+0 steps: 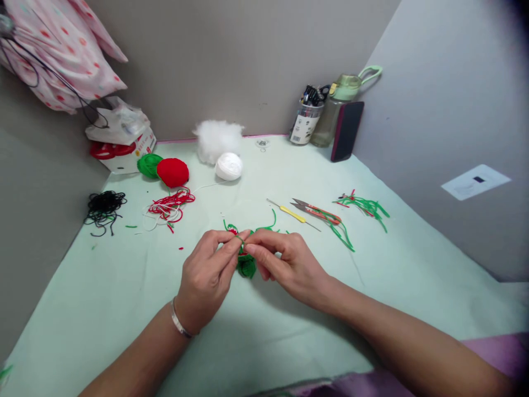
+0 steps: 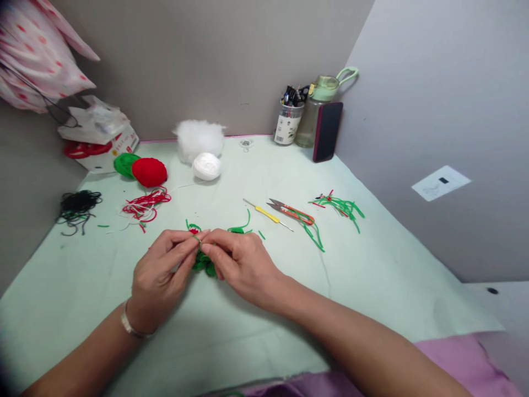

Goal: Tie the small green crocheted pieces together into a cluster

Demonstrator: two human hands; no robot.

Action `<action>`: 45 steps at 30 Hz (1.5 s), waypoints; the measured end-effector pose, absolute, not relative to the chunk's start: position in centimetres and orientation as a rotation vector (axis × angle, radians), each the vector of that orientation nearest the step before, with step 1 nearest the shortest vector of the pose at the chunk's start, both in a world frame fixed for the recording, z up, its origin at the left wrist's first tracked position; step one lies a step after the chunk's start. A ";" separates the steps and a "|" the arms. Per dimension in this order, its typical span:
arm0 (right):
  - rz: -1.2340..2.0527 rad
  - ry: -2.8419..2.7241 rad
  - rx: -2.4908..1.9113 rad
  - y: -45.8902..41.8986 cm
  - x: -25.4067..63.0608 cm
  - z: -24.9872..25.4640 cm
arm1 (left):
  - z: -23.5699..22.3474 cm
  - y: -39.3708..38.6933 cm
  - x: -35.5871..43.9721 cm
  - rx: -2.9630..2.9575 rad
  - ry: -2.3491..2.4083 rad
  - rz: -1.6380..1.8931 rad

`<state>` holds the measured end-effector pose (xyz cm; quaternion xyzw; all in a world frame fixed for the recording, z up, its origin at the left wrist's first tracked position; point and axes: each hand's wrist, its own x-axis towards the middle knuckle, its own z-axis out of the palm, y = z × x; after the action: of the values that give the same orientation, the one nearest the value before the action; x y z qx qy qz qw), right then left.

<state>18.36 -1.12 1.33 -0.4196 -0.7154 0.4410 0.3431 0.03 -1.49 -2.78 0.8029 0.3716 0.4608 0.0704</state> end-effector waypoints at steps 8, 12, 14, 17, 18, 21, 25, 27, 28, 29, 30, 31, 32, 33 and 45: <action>0.954 -1.982 -1.113 -0.9 18.5 1.2 | -2.6 -1.7 0.0 2.449 1.159 1.360; 0.840 -2.042 -1.133 -0.8 18.7 1.1 | -2.5 -1.8 0.1 2.488 1.235 1.325; 0.818 -2.048 -1.142 -0.8 18.8 1.0 | -2.3 -1.8 0.1 2.534 1.284 1.302; 0.783 -2.076 -1.143 -0.8 18.8 0.9 | -2.1 -1.7 0.0 2.617 1.347 1.257; 0.780 -2.084 -1.145 -0.8 18.8 0.9 | -2.0 -1.7 0.0 2.636 1.368 1.241; 0.805 -2.078 -1.172 -0.8 18.8 0.9 | -2.0 -1.6 0.0 2.654 1.400 1.231; 0.865 -2.060 -1.172 -0.6 18.8 0.9 | -2.3 -1.5 0.1 2.641 1.354 1.255; 0.887 -2.049 -1.171 -0.5 18.9 0.8 | -2.4 -1.5 0.1 2.651 1.344 1.234; 0.891 -2.047 -1.173 -0.4 18.9 0.8 | -2.4 -1.5 0.1 2.660 1.342 1.221; 0.893 -2.048 -1.171 -0.3 19.0 0.8 | -2.5 -1.4 0.0 2.669 1.342 1.205; 0.902 -2.051 -1.166 -0.2 19.0 0.7 | -2.5 -1.4 0.0 2.677 1.341 1.196; 0.919 -2.051 -1.160 -0.2 19.0 0.7 | -2.6 -1.4 0.0 2.682 1.342 1.187; 0.938 -2.045 -1.161 -0.1 19.1 0.7 | -2.6 -1.4 -0.1 2.685 1.342 1.180; 0.953 -2.034 -1.168 -0.1 19.1 0.6 | -2.7 -1.4 -0.1 2.687 1.345 1.171; 1.051 -1.990 -1.167 0.1 18.9 0.2 | -3.1 -1.5 -0.2 2.682 1.353 1.090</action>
<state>18.94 0.15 0.18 -0.4394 -0.7491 0.3955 0.2987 -0.23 -1.52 -3.13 0.8389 0.4233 0.3411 -0.0271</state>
